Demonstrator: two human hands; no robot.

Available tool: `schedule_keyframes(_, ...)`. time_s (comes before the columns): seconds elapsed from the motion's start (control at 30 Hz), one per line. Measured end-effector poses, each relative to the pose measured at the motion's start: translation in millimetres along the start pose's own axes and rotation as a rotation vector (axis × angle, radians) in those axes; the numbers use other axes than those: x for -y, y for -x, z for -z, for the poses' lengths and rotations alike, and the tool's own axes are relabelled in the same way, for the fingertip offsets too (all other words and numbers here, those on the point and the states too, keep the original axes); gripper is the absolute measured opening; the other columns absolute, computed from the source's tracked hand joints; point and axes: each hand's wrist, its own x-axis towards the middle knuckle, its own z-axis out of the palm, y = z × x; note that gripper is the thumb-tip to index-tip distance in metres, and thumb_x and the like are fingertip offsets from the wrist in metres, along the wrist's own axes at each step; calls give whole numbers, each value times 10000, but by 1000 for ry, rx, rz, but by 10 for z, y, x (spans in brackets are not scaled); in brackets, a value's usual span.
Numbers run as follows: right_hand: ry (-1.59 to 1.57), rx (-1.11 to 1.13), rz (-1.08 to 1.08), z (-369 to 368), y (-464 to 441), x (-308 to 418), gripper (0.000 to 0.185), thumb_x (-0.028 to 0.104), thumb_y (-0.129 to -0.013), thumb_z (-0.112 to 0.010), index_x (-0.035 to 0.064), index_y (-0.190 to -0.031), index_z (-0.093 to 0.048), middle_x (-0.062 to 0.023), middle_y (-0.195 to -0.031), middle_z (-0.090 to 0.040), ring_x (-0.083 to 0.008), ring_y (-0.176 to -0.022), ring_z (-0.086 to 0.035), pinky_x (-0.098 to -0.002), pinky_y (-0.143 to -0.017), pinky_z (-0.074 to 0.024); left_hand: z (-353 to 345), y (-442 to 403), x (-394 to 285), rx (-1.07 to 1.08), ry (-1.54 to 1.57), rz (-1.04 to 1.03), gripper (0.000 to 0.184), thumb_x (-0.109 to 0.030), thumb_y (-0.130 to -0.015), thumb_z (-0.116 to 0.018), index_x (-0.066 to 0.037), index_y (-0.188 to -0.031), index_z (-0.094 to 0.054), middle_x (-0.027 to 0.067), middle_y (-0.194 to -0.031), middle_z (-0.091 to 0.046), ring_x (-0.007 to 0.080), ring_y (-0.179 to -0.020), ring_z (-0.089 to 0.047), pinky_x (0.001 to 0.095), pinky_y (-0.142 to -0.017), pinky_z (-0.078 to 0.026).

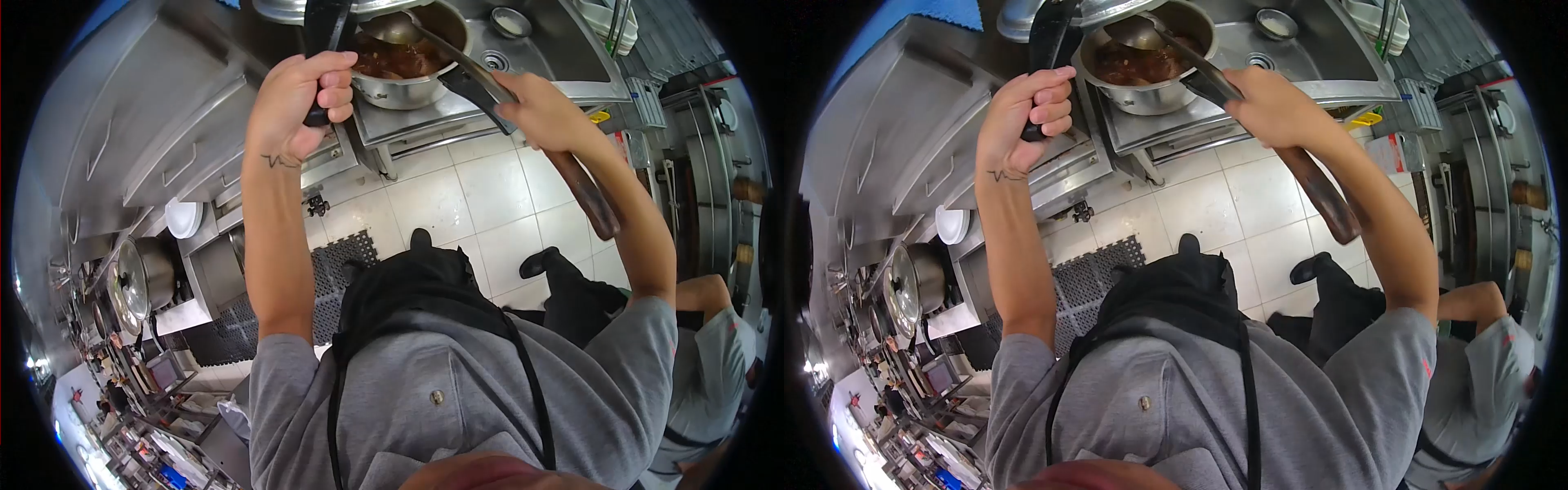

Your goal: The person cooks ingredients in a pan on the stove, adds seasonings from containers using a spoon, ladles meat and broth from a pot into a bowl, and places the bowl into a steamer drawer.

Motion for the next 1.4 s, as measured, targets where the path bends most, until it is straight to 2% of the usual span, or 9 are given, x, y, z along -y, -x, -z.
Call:
schedule_keyframes(0.1, -243, 138, -140, 58, -119, -65, 200, 130, -871, -519, 14, -1031, -551, 3, -596, -424, -108, -369, -451, -285, -331, -379, -21, -15, -8, 10, -10, -11, 106, -75, -889, -588, 18, -938, -576, -62, -594, -399, 15, -443, -337, 211, -404, -276)
schedule_keyframes(0.93, -100, 298, -274, 253, -295, -121, 306, 178, -883, -528, 11, -1137, -560, -67, -573, -485, -163, -365, -466, -333, -356, -388, -99, -50, 180, -60, 33, 3, 66, -57, -902, -568, -11, -859, -549, -53, -594, -405, 25, -443, -338, 223, -409, -267)
schedule_keyframes(1.0, 202, 86, 74, 119, -152, -200, 312, 154, -868, -554, -6, -1135, -535, -138, -595, -525, -238, -400, -525, -365, -395, -417, -94, -59, 173, -53, 27, -1, 65, -60, -904, -569, -6, -870, -554, -54, -595, -405, 24, -441, -338, 222, -407, -269)
schedule_keyframes(1.03, 444, -251, 508, -86, -212, -541, 331, 112, -859, -561, -13, -1160, -507, -189, -625, -547, -292, -448, -566, -385, -423, -432, -101, -65, 180, -37, 26, -3, 66, -62, -906, -570, -2, -881, -559, -54, -595, -405, 24, -438, -339, 222, -405, -271)
schedule_keyframes(1.07, 436, -260, 501, -85, -174, -503, 331, 112, -859, -561, -13, -1160, -507, -189, -625, -547, -292, -448, -566, -385, -423, -432, -120, -71, 177, -30, 14, 2, 66, -62, -906, -570, -2, -881, -559, -54, -595, -405, 24, -438, -339, 222, -405, -271)
schedule_keyframes(1.17, -1, 53, -40, 56, -39, -93, 220, 151, -893, -523, -28, -1016, -563, -115, -630, -541, -212, -413, -543, -354, -422, -446, -158, -70, 162, -59, 12, -4, 71, -66, -912, -567, 3, -899, -561, -55, -593, -403, 24, -433, -340, 224, -397, -272)
schedule_keyframes(1.23, -164, 118, -84, 96, -96, -150, 218, 161, -901, -522, -18, -1016, -569, -83, -612, -513, -181, -403, -523, -339, -405, -426, -153, -58, 133, -17, 15, -4, 178, -55, -852, -615, -82, -727, -492, -35, -587, -436, 53, -461, -389, 237, -417, -313)
schedule_keyframes(1.33, -311, 191, -119, 38, -184, -303, 215, 170, -910, -520, -4, -1023, -577, -41, -593, -479, -138, -384, -491, -317, -378, -395, -213, -47, 139, -56, 20, -8, 66, -60, -913, -562, 5, -907, -555, -55, -593, -401, 23, -431, -340, 222, -389, -264)
schedule_keyframes(1.4, -295, 199, -104, 20, -203, -332, 214, 169, -912, -519, 1, -1030, -580, -31, -592, -474, -126, -375, -478, -310, -370, -383, -185, -64, 130, -26, 17, 5, 97, -60, -887, -584, -39, -814, -523, -47, -590, -418, 37, -444, -365, 228, -402, -288)
